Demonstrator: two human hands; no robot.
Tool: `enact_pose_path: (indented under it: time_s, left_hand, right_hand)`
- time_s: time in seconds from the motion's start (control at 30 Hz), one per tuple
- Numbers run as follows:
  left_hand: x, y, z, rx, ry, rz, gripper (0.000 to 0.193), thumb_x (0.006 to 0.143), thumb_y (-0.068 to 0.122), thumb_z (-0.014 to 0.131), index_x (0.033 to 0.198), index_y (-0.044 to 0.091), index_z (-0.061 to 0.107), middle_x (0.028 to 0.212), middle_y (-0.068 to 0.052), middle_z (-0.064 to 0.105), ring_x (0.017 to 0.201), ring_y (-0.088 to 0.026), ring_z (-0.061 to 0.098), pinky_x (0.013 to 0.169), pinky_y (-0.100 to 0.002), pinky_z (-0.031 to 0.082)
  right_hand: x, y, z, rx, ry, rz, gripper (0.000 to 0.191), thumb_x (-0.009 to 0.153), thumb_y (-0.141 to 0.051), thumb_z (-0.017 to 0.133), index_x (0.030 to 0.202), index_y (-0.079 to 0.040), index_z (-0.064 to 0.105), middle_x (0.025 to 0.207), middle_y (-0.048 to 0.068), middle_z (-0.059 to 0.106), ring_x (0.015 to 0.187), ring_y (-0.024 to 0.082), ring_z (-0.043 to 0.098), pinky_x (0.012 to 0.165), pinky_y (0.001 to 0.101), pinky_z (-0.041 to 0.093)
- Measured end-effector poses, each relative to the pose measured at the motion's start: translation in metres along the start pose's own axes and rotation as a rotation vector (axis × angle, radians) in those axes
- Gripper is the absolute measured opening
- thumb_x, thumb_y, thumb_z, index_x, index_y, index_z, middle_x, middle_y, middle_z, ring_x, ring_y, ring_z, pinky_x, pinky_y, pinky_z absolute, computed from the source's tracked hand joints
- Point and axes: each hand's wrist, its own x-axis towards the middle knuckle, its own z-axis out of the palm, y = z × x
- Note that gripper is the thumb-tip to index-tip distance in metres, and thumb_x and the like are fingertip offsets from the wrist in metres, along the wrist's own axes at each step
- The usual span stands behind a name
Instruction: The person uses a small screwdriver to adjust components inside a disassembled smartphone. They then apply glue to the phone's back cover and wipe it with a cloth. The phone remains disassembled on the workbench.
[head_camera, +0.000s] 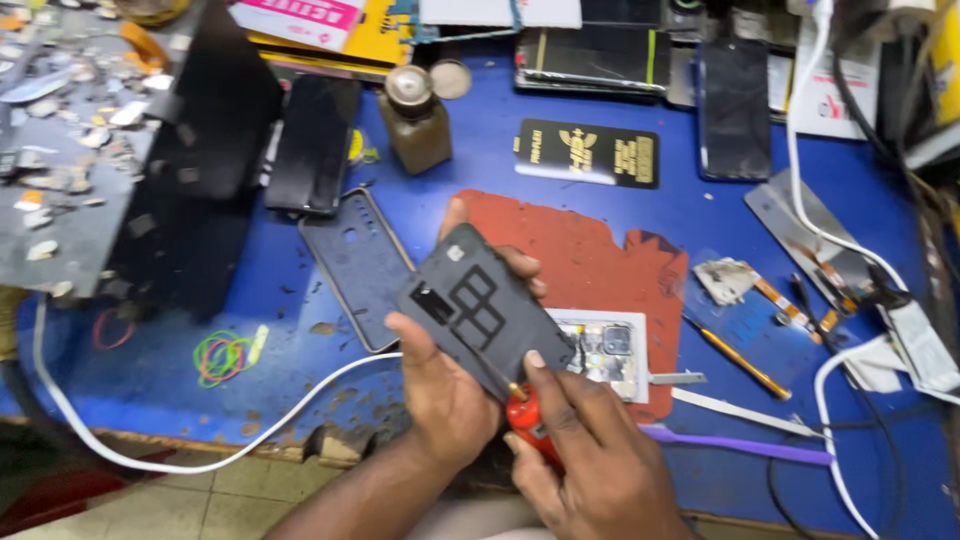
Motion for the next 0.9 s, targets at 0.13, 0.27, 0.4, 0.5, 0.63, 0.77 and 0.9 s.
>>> enact_pose_path:
  time_s: [0.13, 0.27, 0.4, 0.5, 0.63, 0.77, 0.9]
  left_hand:
    - [0.000, 0.002, 0.001, -0.063, -0.065, -0.050, 0.108, 0.098, 0.077, 0.043, 0.174, 0.010, 0.006, 0.132, -0.015, 0.054, 0.122, -0.023, 0.054, 0.110, -0.041, 0.047]
    - [0.000, 0.002, 0.001, -0.046, -0.085, -0.051, 0.109, 0.098, 0.078, 0.043, 0.174, 0.009, 0.006, 0.133, -0.016, 0.054, 0.122, -0.024, 0.054, 0.111, -0.041, 0.047]
    - [0.000, 0.003, -0.001, -0.017, -0.091, -0.067, 0.111, 0.096, 0.079, 0.044, 0.173, 0.009, 0.005, 0.133, -0.016, 0.054, 0.123, -0.024, 0.054, 0.112, -0.042, 0.047]
    - [-0.002, 0.004, -0.001, -0.014, -0.096, -0.083, 0.111, 0.096, 0.079, 0.044, 0.173, 0.009, 0.004, 0.133, -0.015, 0.053, 0.123, -0.024, 0.053, 0.111, -0.042, 0.047]
    - [-0.004, 0.002, -0.001, -0.010, -0.094, -0.094, 0.111, 0.096, 0.078, 0.045, 0.173, 0.007, 0.008, 0.134, -0.015, 0.053, 0.125, -0.023, 0.053, 0.113, -0.041, 0.045]
    - [-0.003, 0.003, -0.003, -0.028, -0.106, -0.121, 0.107, 0.097, 0.076, 0.046, 0.171, 0.005, 0.013, 0.132, -0.016, 0.055, 0.125, -0.023, 0.056, 0.114, -0.041, 0.047]
    - [-0.002, 0.009, -0.009, -0.124, -0.156, -0.258, 0.098, 0.101, 0.070, 0.042, 0.169, 0.005, 0.016, 0.128, -0.017, 0.058, 0.117, -0.025, 0.062, 0.107, -0.043, 0.051]
  right_hand:
    - [0.003, -0.003, 0.002, -0.012, 0.003, -0.009, 0.073, 0.069, -0.017, 0.083, 0.136, 0.000, 0.060, 0.113, 0.016, 0.066, 0.092, 0.030, 0.071, 0.079, 0.0400, 0.059]
    - [0.005, -0.004, 0.002, -0.025, -0.008, -0.018, 0.073, 0.069, -0.016, 0.084, 0.136, 0.000, 0.060, 0.112, 0.015, 0.066, 0.088, 0.027, 0.070, 0.074, 0.0385, 0.060]
    - [0.007, -0.007, 0.001, -0.022, -0.035, 0.025, 0.075, 0.067, -0.015, 0.085, 0.136, 0.000, 0.061, 0.110, 0.014, 0.066, 0.088, 0.025, 0.071, 0.072, 0.0370, 0.060]
    - [0.010, -0.007, 0.000, -0.034, -0.017, -0.029, 0.076, 0.068, -0.017, 0.085, 0.137, 0.001, 0.059, 0.110, 0.014, 0.066, 0.088, 0.026, 0.071, 0.076, 0.0384, 0.060]
    - [0.015, -0.002, -0.007, -0.067, 0.010, -0.041, 0.072, 0.068, -0.016, 0.084, 0.135, 0.000, 0.062, 0.111, 0.016, 0.066, 0.088, 0.028, 0.069, 0.077, 0.0398, 0.059]
    - [0.024, 0.003, -0.024, -0.147, 0.056, -0.037, 0.068, 0.070, -0.017, 0.085, 0.132, -0.002, 0.064, 0.111, 0.017, 0.066, 0.095, 0.032, 0.069, 0.080, 0.0414, 0.058]
    - [0.034, 0.017, -0.047, -0.206, 0.066, -0.016, 0.064, 0.072, -0.010, 0.083, 0.133, -0.002, 0.065, 0.111, 0.015, 0.067, 0.092, 0.030, 0.068, 0.077, 0.0405, 0.057]
